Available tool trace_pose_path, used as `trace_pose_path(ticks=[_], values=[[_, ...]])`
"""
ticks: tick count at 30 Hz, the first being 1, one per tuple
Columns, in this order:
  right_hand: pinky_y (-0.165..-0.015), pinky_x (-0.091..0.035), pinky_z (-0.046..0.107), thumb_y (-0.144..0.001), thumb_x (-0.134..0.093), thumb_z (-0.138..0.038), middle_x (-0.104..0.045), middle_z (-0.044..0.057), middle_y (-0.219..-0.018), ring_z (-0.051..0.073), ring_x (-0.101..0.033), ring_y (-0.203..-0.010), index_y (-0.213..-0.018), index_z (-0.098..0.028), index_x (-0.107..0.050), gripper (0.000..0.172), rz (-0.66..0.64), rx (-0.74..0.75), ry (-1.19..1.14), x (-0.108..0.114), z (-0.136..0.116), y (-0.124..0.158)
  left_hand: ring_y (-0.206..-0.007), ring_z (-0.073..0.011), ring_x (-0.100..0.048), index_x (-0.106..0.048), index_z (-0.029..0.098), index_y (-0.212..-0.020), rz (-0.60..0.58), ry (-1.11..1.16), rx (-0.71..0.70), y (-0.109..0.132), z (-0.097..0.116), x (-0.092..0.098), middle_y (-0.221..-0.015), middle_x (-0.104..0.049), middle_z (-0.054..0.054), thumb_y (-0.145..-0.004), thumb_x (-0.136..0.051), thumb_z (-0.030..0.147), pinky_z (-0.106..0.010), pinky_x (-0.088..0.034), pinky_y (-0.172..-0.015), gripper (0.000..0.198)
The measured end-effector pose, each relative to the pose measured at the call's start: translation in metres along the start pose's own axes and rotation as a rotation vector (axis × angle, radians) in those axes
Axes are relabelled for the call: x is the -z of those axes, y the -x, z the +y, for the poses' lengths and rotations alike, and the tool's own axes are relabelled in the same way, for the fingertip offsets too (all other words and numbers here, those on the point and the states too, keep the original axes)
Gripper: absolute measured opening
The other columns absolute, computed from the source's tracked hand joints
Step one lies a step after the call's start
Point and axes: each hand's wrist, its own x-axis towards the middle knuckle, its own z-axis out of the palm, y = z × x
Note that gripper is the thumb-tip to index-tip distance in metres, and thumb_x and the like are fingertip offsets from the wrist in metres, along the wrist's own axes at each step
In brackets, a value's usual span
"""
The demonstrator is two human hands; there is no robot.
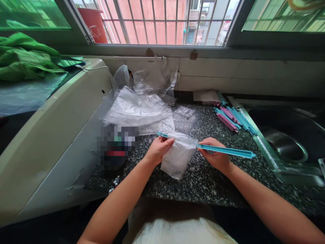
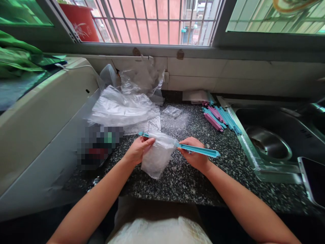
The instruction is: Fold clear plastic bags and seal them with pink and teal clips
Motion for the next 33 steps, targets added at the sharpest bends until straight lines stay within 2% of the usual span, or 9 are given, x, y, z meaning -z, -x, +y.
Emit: trace_pose_path(ticks=[9,16,24,29,33], values=[[-0.063,-0.049,0.031,-0.08,-0.058,-0.029,-0.065,0.003,-0.07,0.017,-0.06,-0.065,-0.078,-0.022,-0.062,0.007,-0.002,0.014,0.0,0.001,-0.002,-0.001,-0.05,-0.0087,-0.053,-0.064,0.011,-0.06,0.015,0.033,0.021,-0.003,-0.002,0.002,-0.056,-0.063,0.0,-0.043,-0.082,0.026,-0.02,-0.04,-0.053,0.029],[-0.068,-0.053,0.033,-0.078,-0.06,-0.02,-0.067,0.004,-0.079,0.018,-0.063,-0.075,-0.085,-0.022,-0.064,0.009,0.07,0.084,-0.078,0.001,-0.005,0.0,-0.049,-0.0094,-0.053,-0.064,0.012,-0.056,0.01,0.045,0.034,-0.001,0.0,-0.001,-0.053,-0.062,0.0,-0.042,-0.081,0.027,-0.021,-0.039,-0.051,0.027],[-0.072,-0.054,0.035,-0.08,-0.057,-0.022,-0.069,0.007,-0.09,0.02,-0.065,-0.083,-0.095,-0.023,-0.066,0.018,0.146,-0.005,-0.122,0.0,-0.006,0.004,-0.047,-0.0093,-0.051,-0.062,0.013,-0.051,0.055,0.038,0.028,0.0,-0.001,-0.001,-0.051,-0.061,0.0,-0.044,-0.078,0.023,-0.022,-0.037,-0.049,0.02],[-0.068,-0.055,0.033,-0.08,-0.058,-0.02,-0.07,0.005,-0.089,0.019,-0.066,-0.076,-0.1,-0.025,-0.063,0.021,0.204,0.0,-0.063,-0.002,-0.006,0.008,-0.045,-0.008,-0.048,-0.06,0.013,-0.049,0.062,0.017,0.037,0.001,-0.003,-0.002,-0.048,-0.058,0.001,-0.044,-0.079,0.024,-0.022,-0.033,-0.048,0.022],[-0.063,-0.055,0.032,-0.077,-0.061,-0.016,-0.07,0.002,-0.087,0.016,-0.065,-0.068,-0.105,-0.029,-0.054,0.032,0.262,0.073,-0.132,-0.003,-0.004,0.012,-0.045,-0.0078,-0.047,-0.06,0.013,-0.049,0.047,0.007,0.028,0.003,-0.003,-0.003,-0.048,-0.057,0.001,-0.044,-0.079,0.025,-0.021,-0.032,-0.048,0.023]])
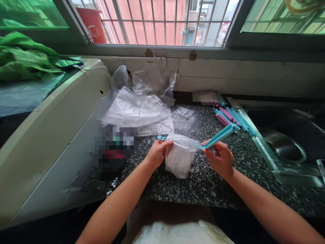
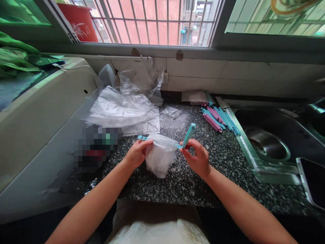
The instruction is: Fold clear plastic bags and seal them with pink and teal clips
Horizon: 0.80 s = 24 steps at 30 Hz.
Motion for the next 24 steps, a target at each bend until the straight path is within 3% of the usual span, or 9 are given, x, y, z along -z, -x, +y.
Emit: trace_pose_path(ticks=[7,12,24], values=[[-0.06,-0.054,0.03,-0.078,-0.058,-0.016,-0.07,0.004,-0.087,0.016,-0.065,-0.07,-0.1,-0.028,-0.056,0.025,-0.064,0.126,0.111,0.006,-0.005,-0.006,-0.045,-0.0075,-0.045,-0.059,0.012,-0.048,-0.018,-0.013,-0.022,0.001,0.0,0.001,-0.047,-0.056,0.001,-0.043,-0.079,0.027,-0.021,-0.031,-0.048,0.025],[-0.063,-0.055,0.03,-0.078,-0.057,-0.01,-0.067,0.007,-0.091,0.016,-0.064,-0.076,-0.113,-0.028,-0.057,0.04,-0.09,0.26,0.156,0.007,-0.006,-0.011,-0.045,-0.0078,-0.045,-0.062,0.012,-0.049,-0.024,-0.032,-0.042,0.001,-0.001,0.001,-0.047,-0.056,0.0,-0.043,-0.08,0.03,-0.021,-0.031,-0.048,0.027],[-0.062,-0.053,0.027,-0.08,-0.053,-0.006,-0.061,0.008,-0.086,0.015,-0.06,-0.075,-0.118,-0.021,-0.058,0.041,-0.216,0.27,0.263,0.006,-0.003,-0.015,-0.054,-0.0099,-0.048,-0.068,0.012,-0.059,-0.105,-0.199,-0.256,-0.002,-0.012,0.012,-0.054,-0.06,0.0,-0.052,-0.077,0.039,-0.023,-0.038,-0.058,0.029]])
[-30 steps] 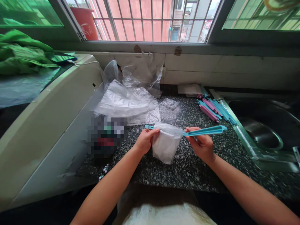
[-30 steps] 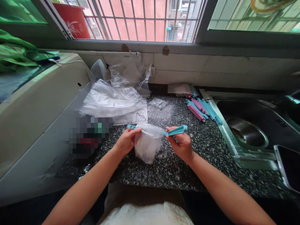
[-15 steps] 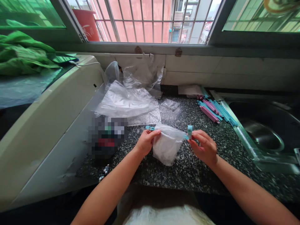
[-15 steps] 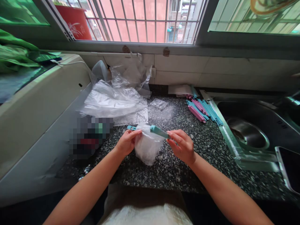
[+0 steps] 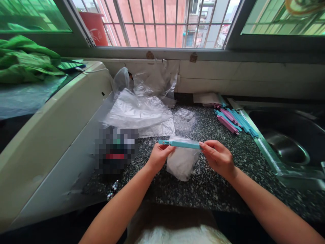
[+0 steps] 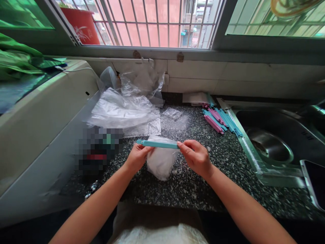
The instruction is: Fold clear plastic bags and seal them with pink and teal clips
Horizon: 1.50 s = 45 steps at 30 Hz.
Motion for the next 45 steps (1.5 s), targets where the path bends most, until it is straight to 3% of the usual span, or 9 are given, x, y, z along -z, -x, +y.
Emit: trace_pose_path(ticks=[10,27,33,37,40,43,45], values=[[-0.064,-0.052,0.027,-0.082,-0.049,-0.007,-0.059,0.008,-0.087,0.015,-0.058,-0.076,-0.122,-0.023,-0.055,0.043,-0.056,-0.013,0.023,0.0,0.002,0.003,-0.056,-0.0093,-0.046,-0.067,0.012,-0.061,-0.035,-0.134,-0.121,0.004,0.008,-0.004,-0.058,-0.06,0.0,-0.058,-0.073,0.042,-0.022,-0.039,-0.058,0.03],[-0.064,-0.051,0.026,-0.082,-0.048,-0.006,-0.058,0.007,-0.085,0.014,-0.056,-0.074,-0.12,-0.021,-0.055,0.041,-0.066,0.039,0.125,-0.006,0.004,0.005,-0.058,-0.0113,-0.045,-0.063,0.012,-0.057,-0.035,-0.12,-0.051,0.004,0.01,-0.007,-0.056,-0.056,0.0,-0.051,-0.075,0.042,-0.025,-0.037,-0.061,0.033],[-0.065,-0.051,0.025,-0.082,-0.049,-0.006,-0.058,0.007,-0.084,0.014,-0.056,-0.075,-0.118,-0.02,-0.057,0.039,-0.066,0.06,0.185,-0.007,0.004,0.006,-0.056,-0.0108,-0.043,-0.057,0.012,-0.055,-0.07,-0.156,-0.071,0.004,0.006,-0.001,-0.054,-0.05,0.001,-0.058,-0.07,0.048,-0.024,-0.036,-0.059,0.038],[-0.064,-0.05,0.025,-0.082,-0.049,-0.007,-0.06,0.006,-0.082,0.014,-0.057,-0.072,-0.114,-0.021,-0.06,0.036,-0.077,0.063,0.213,-0.007,0.002,0.006,-0.055,-0.0103,-0.041,-0.056,0.013,-0.058,-0.02,-0.197,-0.079,0.003,0.004,0.002,-0.053,-0.046,0.001,-0.064,-0.064,0.054,-0.024,-0.035,-0.056,0.043],[-0.066,-0.051,0.028,-0.083,-0.053,-0.017,-0.061,0.007,-0.087,0.015,-0.057,-0.073,-0.114,-0.023,-0.059,0.033,-0.09,-0.013,0.121,-0.005,-0.001,0.003,-0.053,-0.0092,-0.038,-0.055,0.013,-0.059,-0.013,-0.202,-0.063,0.004,0.005,0.001,-0.053,-0.044,0.002,-0.065,-0.063,0.056,-0.023,-0.033,-0.054,0.044],[-0.064,-0.051,0.028,-0.081,-0.057,-0.035,-0.061,0.009,-0.093,0.015,-0.057,-0.07,-0.114,-0.02,-0.056,0.036,-0.102,-0.235,-0.122,-0.002,-0.005,-0.002,-0.054,-0.0091,-0.036,-0.053,0.014,-0.058,-0.083,-0.239,-0.086,0.006,0.008,-0.001,-0.056,-0.042,0.002,-0.066,-0.062,0.056,-0.023,-0.032,-0.055,0.044],[-0.059,-0.049,0.026,-0.081,-0.055,-0.041,-0.062,0.007,-0.086,0.014,-0.056,-0.066,-0.103,-0.018,-0.059,0.032,-0.18,-0.399,-0.291,-0.001,-0.006,-0.005,-0.055,-0.0093,-0.036,-0.051,0.014,-0.058,-0.141,-0.281,-0.109,0.007,0.011,-0.003,-0.057,-0.041,0.002,-0.067,-0.061,0.056,-0.023,-0.031,-0.054,0.044]])
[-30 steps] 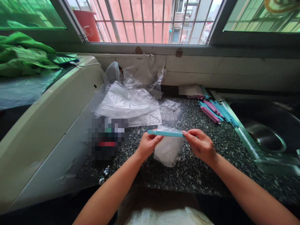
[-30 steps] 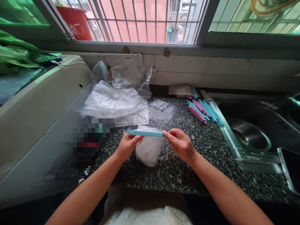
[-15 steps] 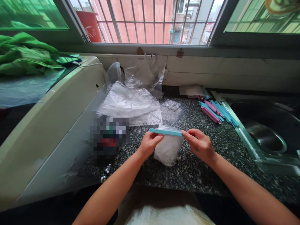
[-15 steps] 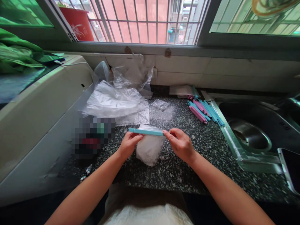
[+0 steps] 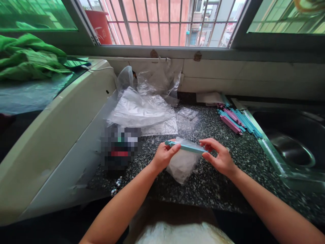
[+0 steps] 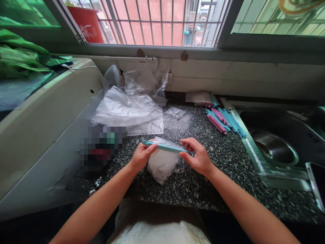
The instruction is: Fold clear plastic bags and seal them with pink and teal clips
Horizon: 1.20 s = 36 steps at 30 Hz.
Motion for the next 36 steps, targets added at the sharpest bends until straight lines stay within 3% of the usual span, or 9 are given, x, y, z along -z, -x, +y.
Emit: trace_pose_path(ticks=[3,5,15,29,32,36], values=[[-0.056,-0.045,0.024,-0.081,-0.054,-0.043,-0.06,0.002,-0.068,0.013,-0.054,-0.061,-0.078,-0.017,-0.061,0.027,-0.146,-0.137,-0.097,0.001,-0.002,-0.002,-0.054,-0.0087,-0.033,-0.049,0.015,-0.057,-0.06,-0.06,-0.014,0.001,0.003,-0.001,-0.057,-0.037,0.003,-0.068,-0.059,0.058,-0.023,-0.027,-0.051,0.045],[-0.057,-0.043,0.024,-0.081,-0.054,-0.042,-0.059,0.002,-0.064,0.013,-0.053,-0.061,-0.071,-0.017,-0.06,0.027,-0.161,-0.154,-0.105,0.001,-0.002,-0.003,-0.053,-0.008,-0.031,-0.047,0.015,-0.057,-0.066,-0.083,-0.035,0.001,0.006,0.0,-0.056,-0.035,0.004,-0.068,-0.06,0.056,-0.023,-0.026,-0.051,0.044],[-0.057,-0.043,0.025,-0.081,-0.054,-0.037,-0.058,0.003,-0.066,0.013,-0.053,-0.062,-0.071,-0.017,-0.059,0.023,-0.095,-0.132,-0.071,0.0,0.0,-0.002,-0.054,-0.0074,-0.033,-0.051,0.014,-0.056,0.053,-0.074,-0.125,0.0,0.012,0.001,-0.057,-0.039,0.004,-0.069,-0.065,0.042,-0.022,-0.028,-0.052,0.034],[-0.056,-0.043,0.025,-0.08,-0.055,-0.04,-0.056,0.002,-0.064,0.013,-0.052,-0.061,-0.07,-0.018,-0.058,0.025,-0.094,-0.146,-0.088,0.0,-0.003,-0.002,-0.056,-0.0094,-0.038,-0.055,0.014,-0.056,0.073,-0.079,-0.119,-0.002,0.014,0.001,-0.057,-0.043,0.002,-0.066,-0.065,0.051,-0.023,-0.032,-0.055,0.04],[-0.055,-0.042,0.023,-0.079,-0.056,-0.042,-0.055,0.001,-0.063,0.012,-0.05,-0.059,-0.07,-0.017,-0.058,0.026,-0.076,-0.199,-0.143,0.002,-0.004,-0.003,-0.055,-0.0087,-0.037,-0.055,0.014,-0.059,-0.013,-0.042,-0.021,-0.003,0.01,0.002,-0.056,-0.043,0.003,-0.061,-0.067,0.057,-0.021,-0.031,-0.052,0.044],[-0.052,-0.039,0.023,-0.077,-0.058,-0.044,-0.052,0.0,-0.06,0.011,-0.047,-0.056,-0.069,-0.017,-0.057,0.027,-0.004,-0.275,-0.228,0.008,-0.001,-0.004,-0.053,-0.0099,-0.043,-0.062,0.012,-0.061,-0.262,-0.073,0.211,-0.003,0.003,0.003,-0.055,-0.052,0.001,-0.058,-0.068,0.057,-0.022,-0.034,-0.052,0.046]])
